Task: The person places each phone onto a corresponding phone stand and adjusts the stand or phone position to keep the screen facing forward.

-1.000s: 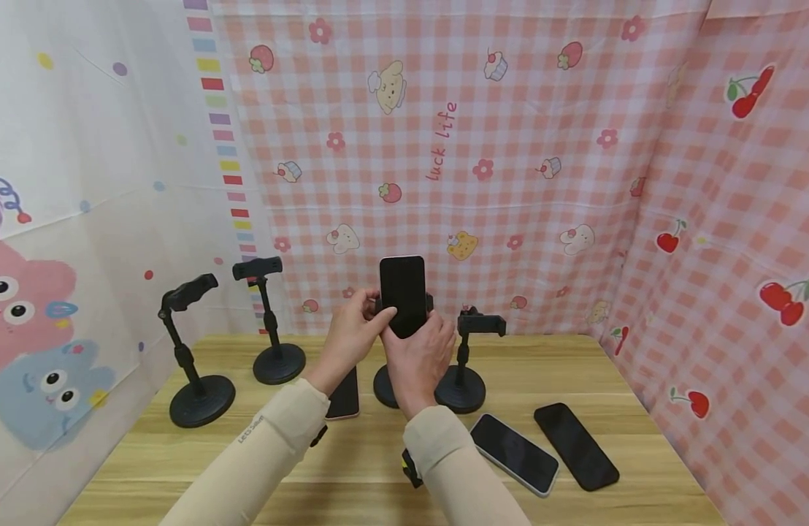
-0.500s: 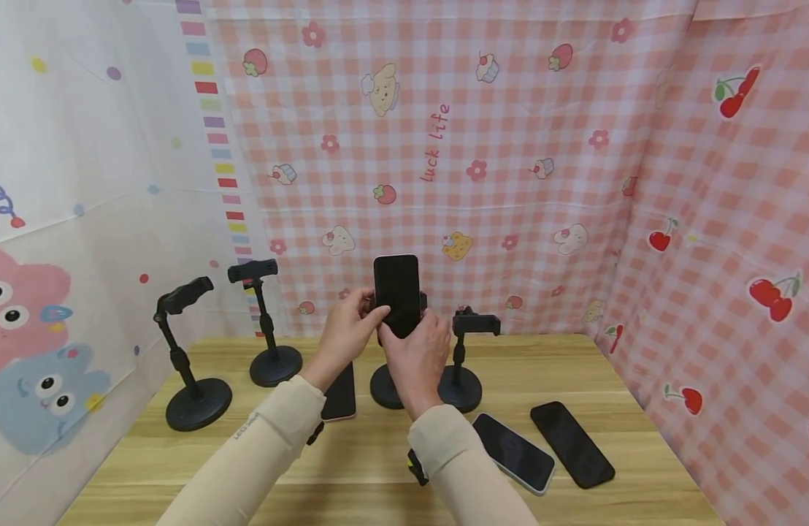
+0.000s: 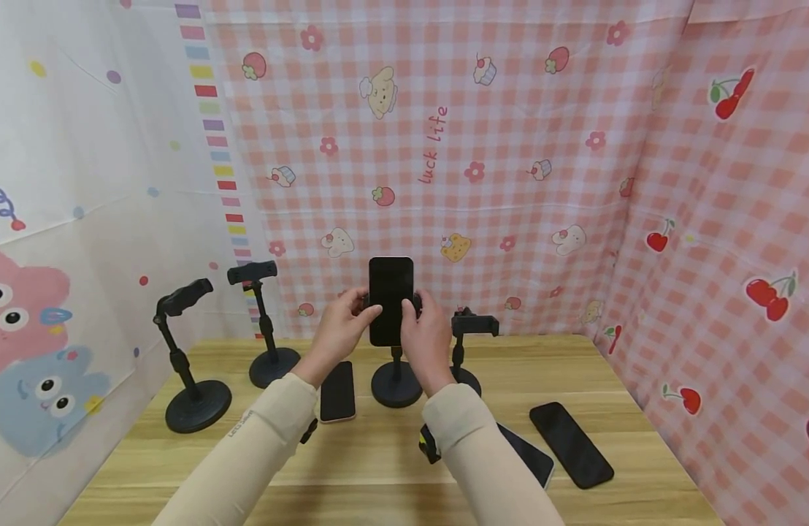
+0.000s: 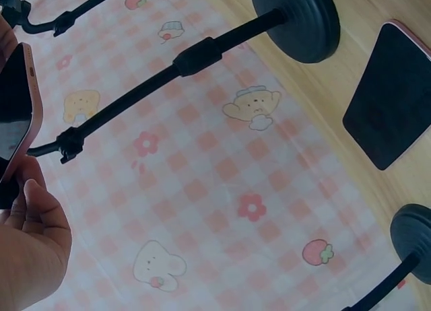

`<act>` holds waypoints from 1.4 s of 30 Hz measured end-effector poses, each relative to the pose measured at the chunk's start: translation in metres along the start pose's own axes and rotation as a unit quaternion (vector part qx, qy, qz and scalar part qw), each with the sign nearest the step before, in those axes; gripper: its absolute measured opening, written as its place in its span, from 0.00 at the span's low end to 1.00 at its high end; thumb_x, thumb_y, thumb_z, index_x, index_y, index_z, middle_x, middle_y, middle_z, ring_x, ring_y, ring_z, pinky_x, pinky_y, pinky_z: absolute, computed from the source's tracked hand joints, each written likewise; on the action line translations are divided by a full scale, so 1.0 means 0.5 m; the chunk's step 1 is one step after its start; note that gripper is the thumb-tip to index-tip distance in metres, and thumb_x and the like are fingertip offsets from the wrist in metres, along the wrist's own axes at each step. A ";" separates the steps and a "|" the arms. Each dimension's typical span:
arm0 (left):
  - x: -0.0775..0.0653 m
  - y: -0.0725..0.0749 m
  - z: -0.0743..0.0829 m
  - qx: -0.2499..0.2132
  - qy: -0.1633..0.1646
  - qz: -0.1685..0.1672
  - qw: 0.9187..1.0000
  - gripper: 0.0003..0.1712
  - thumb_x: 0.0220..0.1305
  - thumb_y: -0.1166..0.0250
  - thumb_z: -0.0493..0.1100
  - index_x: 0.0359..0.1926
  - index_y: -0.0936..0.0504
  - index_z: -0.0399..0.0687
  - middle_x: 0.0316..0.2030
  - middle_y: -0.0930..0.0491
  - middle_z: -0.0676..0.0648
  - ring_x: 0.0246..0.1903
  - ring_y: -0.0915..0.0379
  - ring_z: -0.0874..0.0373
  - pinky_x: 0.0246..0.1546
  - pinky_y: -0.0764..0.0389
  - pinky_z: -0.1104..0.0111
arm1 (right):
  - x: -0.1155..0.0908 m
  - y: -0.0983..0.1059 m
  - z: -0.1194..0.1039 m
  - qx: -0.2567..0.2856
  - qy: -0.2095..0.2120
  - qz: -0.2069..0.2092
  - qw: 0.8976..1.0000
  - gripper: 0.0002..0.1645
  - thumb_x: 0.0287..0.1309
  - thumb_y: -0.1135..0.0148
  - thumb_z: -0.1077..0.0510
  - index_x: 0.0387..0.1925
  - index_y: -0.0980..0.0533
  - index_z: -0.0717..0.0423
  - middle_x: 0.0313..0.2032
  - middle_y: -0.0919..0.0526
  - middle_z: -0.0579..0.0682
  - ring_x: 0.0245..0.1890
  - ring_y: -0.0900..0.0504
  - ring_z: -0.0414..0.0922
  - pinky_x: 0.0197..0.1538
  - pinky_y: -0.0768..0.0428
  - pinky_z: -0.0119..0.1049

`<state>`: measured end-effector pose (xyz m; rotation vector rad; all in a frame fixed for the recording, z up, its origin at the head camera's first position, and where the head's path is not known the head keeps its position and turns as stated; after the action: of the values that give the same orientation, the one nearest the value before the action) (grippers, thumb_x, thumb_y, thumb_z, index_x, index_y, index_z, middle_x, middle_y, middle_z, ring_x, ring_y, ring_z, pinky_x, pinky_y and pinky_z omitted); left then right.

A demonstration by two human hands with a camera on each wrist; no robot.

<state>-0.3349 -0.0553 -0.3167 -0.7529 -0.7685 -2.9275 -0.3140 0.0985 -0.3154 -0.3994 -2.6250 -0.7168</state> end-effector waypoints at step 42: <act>-0.002 0.007 -0.003 -0.012 0.009 0.002 1.000 0.19 0.73 0.49 0.51 0.55 0.21 0.48 0.39 0.16 0.43 0.38 0.22 0.54 0.43 0.19 0.54 | 0.016 0.001 0.010 0.034 -0.026 -0.075 0.996 0.22 0.72 0.57 0.43 0.44 0.25 0.54 0.34 0.24 0.56 0.34 0.28 0.52 0.37 0.30 0.44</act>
<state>-0.3342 -0.0593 -0.3169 -0.7271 -0.7326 -2.9411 -0.3226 0.1029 -0.3158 -0.2060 -2.7431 -0.6702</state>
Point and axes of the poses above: each hand's wrist, its own x-axis towards the middle knuckle, its own y-axis out of the back of the hand, z = x × y, the point moved 4 cm from there along x, towards the middle knuckle
